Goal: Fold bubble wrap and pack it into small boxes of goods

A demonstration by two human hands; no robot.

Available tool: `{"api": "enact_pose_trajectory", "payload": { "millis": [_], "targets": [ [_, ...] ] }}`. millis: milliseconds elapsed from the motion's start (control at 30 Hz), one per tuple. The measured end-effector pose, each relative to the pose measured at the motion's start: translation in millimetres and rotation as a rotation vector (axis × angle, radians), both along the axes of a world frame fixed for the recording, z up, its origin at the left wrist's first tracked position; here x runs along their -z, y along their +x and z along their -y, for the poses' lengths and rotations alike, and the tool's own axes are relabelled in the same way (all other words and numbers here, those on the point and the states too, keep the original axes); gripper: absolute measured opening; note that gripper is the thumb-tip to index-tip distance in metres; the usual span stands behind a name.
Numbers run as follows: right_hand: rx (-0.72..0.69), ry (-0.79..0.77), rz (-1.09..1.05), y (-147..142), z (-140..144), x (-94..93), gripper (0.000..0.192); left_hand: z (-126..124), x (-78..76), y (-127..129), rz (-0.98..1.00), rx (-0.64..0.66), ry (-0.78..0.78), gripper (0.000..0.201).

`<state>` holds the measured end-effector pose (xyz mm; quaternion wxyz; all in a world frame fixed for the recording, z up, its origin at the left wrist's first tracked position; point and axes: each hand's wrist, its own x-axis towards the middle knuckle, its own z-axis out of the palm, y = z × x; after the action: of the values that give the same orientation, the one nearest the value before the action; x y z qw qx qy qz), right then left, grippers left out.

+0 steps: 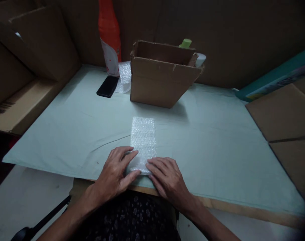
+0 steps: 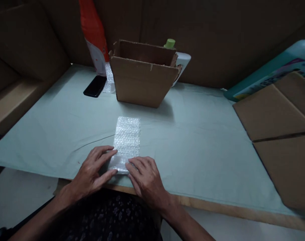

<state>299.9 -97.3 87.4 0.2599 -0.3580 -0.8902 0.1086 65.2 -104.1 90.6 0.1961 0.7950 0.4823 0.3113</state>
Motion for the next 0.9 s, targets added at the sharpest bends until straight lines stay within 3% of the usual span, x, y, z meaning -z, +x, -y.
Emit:
{"api": "enact_pose_trajectory", "payload": {
  "millis": [100,167,233,333,467,567,700,767,833,900],
  "targets": [
    [-0.031,-0.203,-0.14,0,-5,-2.6,0.025,11,-6.1,-4,0.023,0.123,-0.035,0.043],
    [-0.025,-0.282,-0.162,2,-8,-4.5,0.026,12,-5.4,-4,0.054,0.114,-0.083,0.04],
    [0.041,-0.199,-0.133,3,-12,-5.1,0.029,5,-1.0,-2,0.044,0.032,-0.089,0.037],
    [0.11,0.043,-0.056,3,-16,-3.6,0.033,-13,7.4,1,-0.079,-0.117,-0.045,0.035],
    [-0.01,0.087,0.099,-3,-20,-1.5,0.031,-20,8.4,1,-0.074,-0.14,0.02,0.038],
    [-0.029,-0.018,0.029,-5,-21,-3.1,0.024,-5,0.3,-3,-0.008,-0.031,0.015,0.05],
    [-0.065,-0.306,-0.092,2,-21,-8.0,0.023,10,-5.5,-5,0.04,0.068,-0.159,0.054],
    [0.01,-0.247,-0.073,6,-21,-9.7,0.025,6,-3.0,-2,0.007,0.005,-0.177,0.054],
    [0.1,-0.077,-0.055,6,-22,-10.7,0.029,-3,0.2,2,-0.096,-0.084,-0.142,0.053],
    [0.081,0.03,-0.008,3,-22,-10.9,0.033,-11,1.5,4,-0.202,-0.154,-0.116,0.049]
  ]
}}
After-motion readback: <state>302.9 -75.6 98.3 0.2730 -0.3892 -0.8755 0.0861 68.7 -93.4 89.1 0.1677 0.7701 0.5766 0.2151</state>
